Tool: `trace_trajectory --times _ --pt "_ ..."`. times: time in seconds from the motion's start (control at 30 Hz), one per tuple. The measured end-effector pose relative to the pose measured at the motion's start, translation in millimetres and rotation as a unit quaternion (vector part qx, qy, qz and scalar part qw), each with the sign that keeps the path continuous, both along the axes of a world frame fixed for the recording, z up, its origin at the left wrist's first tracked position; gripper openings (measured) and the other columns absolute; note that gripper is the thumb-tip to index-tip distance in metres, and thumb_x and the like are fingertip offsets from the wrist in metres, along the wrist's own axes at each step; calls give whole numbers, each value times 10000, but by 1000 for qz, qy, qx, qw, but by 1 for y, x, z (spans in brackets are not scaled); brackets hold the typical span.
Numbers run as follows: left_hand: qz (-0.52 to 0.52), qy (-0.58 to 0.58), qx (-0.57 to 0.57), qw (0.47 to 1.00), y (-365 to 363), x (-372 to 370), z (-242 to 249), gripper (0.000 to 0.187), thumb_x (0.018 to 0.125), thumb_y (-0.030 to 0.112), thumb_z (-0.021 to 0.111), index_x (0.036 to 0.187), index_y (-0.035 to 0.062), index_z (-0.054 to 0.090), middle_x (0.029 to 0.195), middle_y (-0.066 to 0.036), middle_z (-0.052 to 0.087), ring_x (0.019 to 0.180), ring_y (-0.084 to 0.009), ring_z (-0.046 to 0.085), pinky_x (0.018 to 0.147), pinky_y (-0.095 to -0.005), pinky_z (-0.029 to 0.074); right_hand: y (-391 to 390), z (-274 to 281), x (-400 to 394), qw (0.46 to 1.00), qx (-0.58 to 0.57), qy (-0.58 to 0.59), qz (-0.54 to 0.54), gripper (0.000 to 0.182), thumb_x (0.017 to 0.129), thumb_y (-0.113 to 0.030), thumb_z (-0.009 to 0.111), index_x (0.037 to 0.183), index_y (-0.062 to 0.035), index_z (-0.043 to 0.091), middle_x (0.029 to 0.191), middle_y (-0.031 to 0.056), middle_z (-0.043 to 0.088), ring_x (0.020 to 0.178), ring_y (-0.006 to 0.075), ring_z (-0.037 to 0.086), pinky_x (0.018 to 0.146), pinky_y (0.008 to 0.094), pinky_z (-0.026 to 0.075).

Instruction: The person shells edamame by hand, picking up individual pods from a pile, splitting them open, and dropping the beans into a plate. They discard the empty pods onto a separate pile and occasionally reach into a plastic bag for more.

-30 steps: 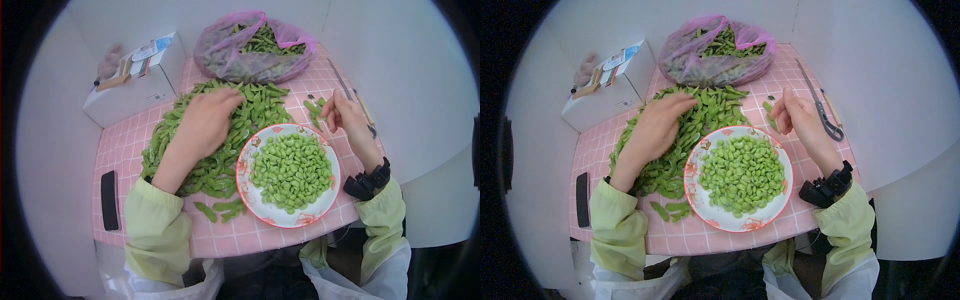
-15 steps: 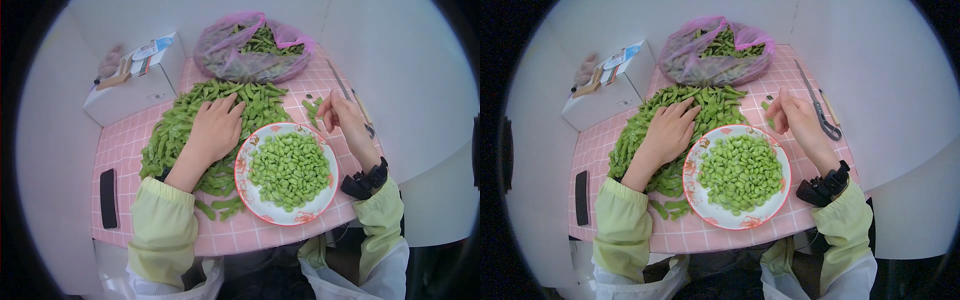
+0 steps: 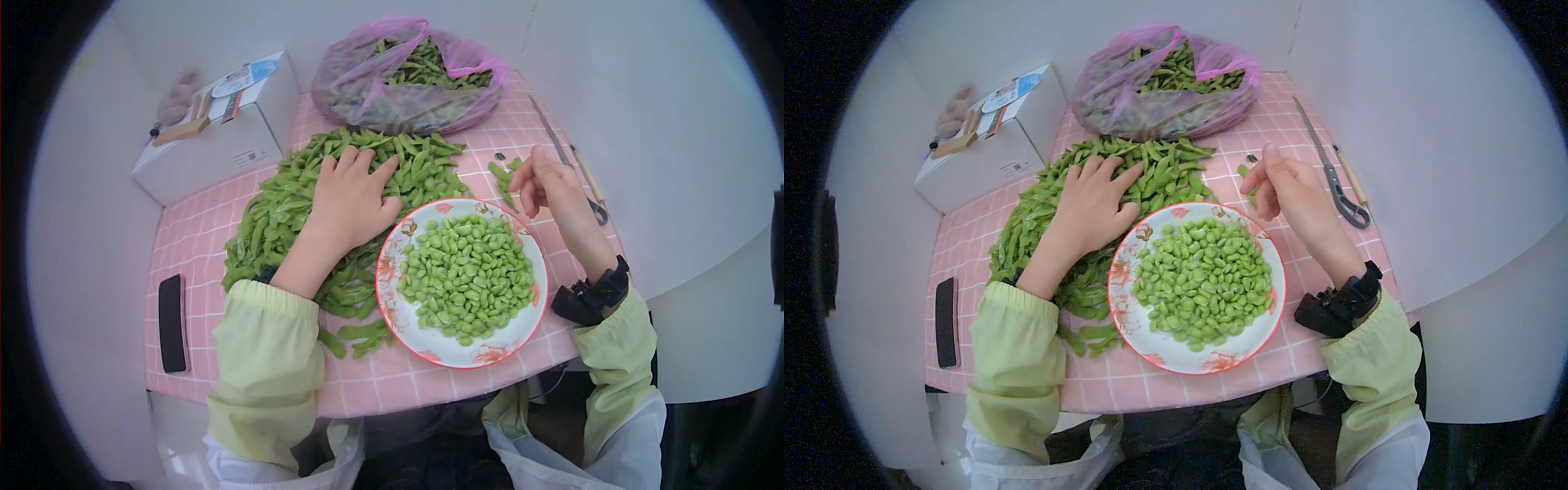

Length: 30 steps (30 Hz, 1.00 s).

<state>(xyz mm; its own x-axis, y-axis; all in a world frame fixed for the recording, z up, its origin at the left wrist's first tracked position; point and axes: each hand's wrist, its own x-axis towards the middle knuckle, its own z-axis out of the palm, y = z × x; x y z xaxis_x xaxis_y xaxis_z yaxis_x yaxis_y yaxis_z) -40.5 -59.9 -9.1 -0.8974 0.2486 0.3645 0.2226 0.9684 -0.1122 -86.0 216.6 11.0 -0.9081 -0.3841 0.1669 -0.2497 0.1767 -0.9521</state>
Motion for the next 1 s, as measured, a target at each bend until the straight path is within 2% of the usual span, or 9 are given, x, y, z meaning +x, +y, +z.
trace_trajectory --times 0.13,0.33,0.43,0.47,0.57,0.7,0.83,0.9,1.0 --pt "-10 1 36 999 0 -4 -2 575 751 317 511 1250 31 530 1178 -155 538 1117 -296 455 950 -432 330 1 -2 -2 1000 6 1 0 553 1006 -436 314 778 -25 605 527 -1 502 492 71 456 502 226 363" --pt "20 15 147 989 3 -7 6 439 715 252 614 1079 8 645 1153 -127 576 1129 -278 471 949 -430 328 -1 1 1 1000 14 -2 0 549 1007 -427 312 773 -24 602 529 1 505 489 73 456 502 228 364" --pt "50 81 238 966 3 -15 4 354 755 278 655 985 12 691 1079 -120 627 1059 -283 545 923 -421 384 0 1 0 1000 16 1 1 551 1003 -444 312 773 -28 590 537 -7 494 498 70 452 508 222 354" --pt "32 121 272 954 2 -16 5 337 762 310 711 926 15 710 1020 -125 662 959 -270 614 879 -378 448 0 2 1 1000 20 2 3 554 998 -463 311 774 -33 580 543 -15 481 506 66 446 513 217 343" --pt "-11 127 363 923 -4 -17 12 333 733 282 755 919 10 710 1018 -126 674 932 -240 637 864 -321 471 0 5 4 1000 18 4 4 546 995 -471 319 780 -37 571 553 -24 470 515 62 442 515 214 332" --pt "-29 124 450 884 0 -9 26 201 756 173 739 877 15 709 957 -57 690 832 -146 614 722 -302 469 1 2 2 1000 10 15 17 501 990 -450 355 821 -36 579 556 -25 473 529 58 449 520 203 333" --pt "-89 132 366 917 19 10 42 115 736 91 726 823 34 677 868 -28 672 749 -149 578 641 -283 433 -1 12 11 995 -25 3 97 377 965 -383 469 961 -25 587 654 -21 523 602 53 497 578 195 396" --pt "-153 162 308 925 32 20 38 127 707 55 726 810 48 652 825 -32 654 727 -175 567 627 -273 423 -5 13 17 988 -52 13 144 333 937 -335 559 1040 -19 584 745 -22 561 669 45 532 590 200 423" --pt "-183 147 285 929 49 38 24 193 661 15 722 813 67 614 796 -33 628 712 -201 551 619 -292 404 -4 11 19 981 -23 23 193 367 924 -272 587 1171 -12 509 840 3 556 782 74 555 696 216 457"
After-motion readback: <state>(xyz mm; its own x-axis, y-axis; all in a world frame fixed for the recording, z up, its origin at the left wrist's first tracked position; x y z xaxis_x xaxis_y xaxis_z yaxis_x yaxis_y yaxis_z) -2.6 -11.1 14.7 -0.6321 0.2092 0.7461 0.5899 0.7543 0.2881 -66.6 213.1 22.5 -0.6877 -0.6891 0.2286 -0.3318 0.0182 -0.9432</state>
